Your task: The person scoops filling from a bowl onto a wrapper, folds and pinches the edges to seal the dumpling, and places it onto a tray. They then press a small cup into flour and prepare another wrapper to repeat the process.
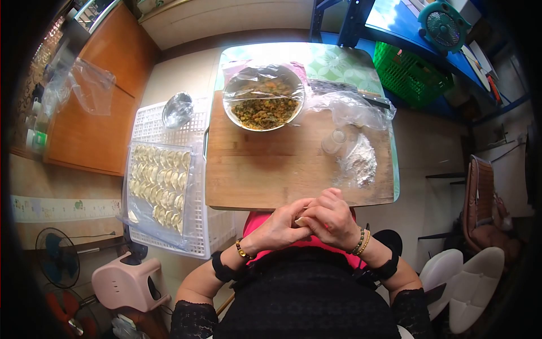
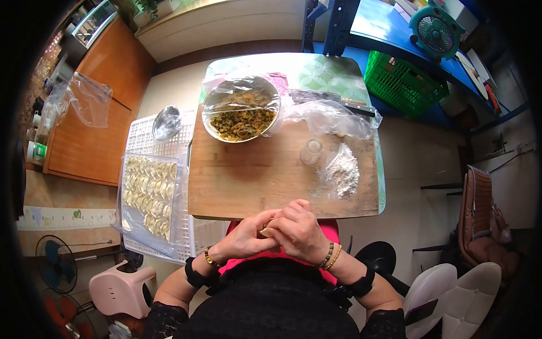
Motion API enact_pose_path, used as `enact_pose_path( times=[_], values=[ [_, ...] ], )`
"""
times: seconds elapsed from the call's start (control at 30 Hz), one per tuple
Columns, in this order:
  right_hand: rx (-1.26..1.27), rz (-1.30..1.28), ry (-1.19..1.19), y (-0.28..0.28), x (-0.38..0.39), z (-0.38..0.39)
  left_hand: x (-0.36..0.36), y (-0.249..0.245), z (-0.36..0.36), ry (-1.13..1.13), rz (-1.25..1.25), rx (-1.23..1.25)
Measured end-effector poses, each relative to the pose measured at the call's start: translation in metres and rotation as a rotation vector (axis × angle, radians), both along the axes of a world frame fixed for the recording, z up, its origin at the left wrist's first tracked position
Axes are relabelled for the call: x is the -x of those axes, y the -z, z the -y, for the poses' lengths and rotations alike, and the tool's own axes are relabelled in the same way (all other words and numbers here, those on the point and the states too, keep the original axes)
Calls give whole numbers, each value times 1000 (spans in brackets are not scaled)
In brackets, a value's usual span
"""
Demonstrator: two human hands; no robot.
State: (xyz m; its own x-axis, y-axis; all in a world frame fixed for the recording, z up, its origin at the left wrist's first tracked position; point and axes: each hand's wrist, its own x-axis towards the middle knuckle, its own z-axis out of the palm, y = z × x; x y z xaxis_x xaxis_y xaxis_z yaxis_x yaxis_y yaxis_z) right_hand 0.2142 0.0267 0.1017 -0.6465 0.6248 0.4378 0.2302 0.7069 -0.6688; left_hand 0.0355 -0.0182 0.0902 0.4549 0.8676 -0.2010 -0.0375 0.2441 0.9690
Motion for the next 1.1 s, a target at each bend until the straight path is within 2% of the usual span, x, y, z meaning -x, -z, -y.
enact_pose_path(
  times=[0.13,0.23,0.33,0.4,0.53,0.6,0.67,0.77,0.83,0.9,0.97,1.1],
  values=[
    [66,3,20,-8,1,-1,2,-8,-2,4,-51,40],
    [76,15,-9,-12,2,-5,1,-4,-1,-32,56,72],
    [132,43,-81,-4,2,-6,1,3,-1,26,41,25],
    [175,57,-132,1,4,-6,-1,9,0,-1,31,-112],
    [150,58,-133,3,6,-5,5,7,0,21,17,-124],
    [139,32,-118,1,6,-5,7,-3,1,-18,73,132],
    [180,-76,92,-7,4,-6,11,0,2,-62,109,170],
    [162,64,74,-9,-17,-9,20,-1,1,-141,153,220],
    [162,100,81,-8,-23,-6,25,-4,1,-212,84,93],
    [100,209,32,-11,-24,-3,28,-5,1,-204,44,66],
    [63,174,62,-11,-19,-2,28,-9,4,-229,140,101],
    [-15,135,40,-8,-16,0,23,-24,8,-225,170,92]
  ],
)
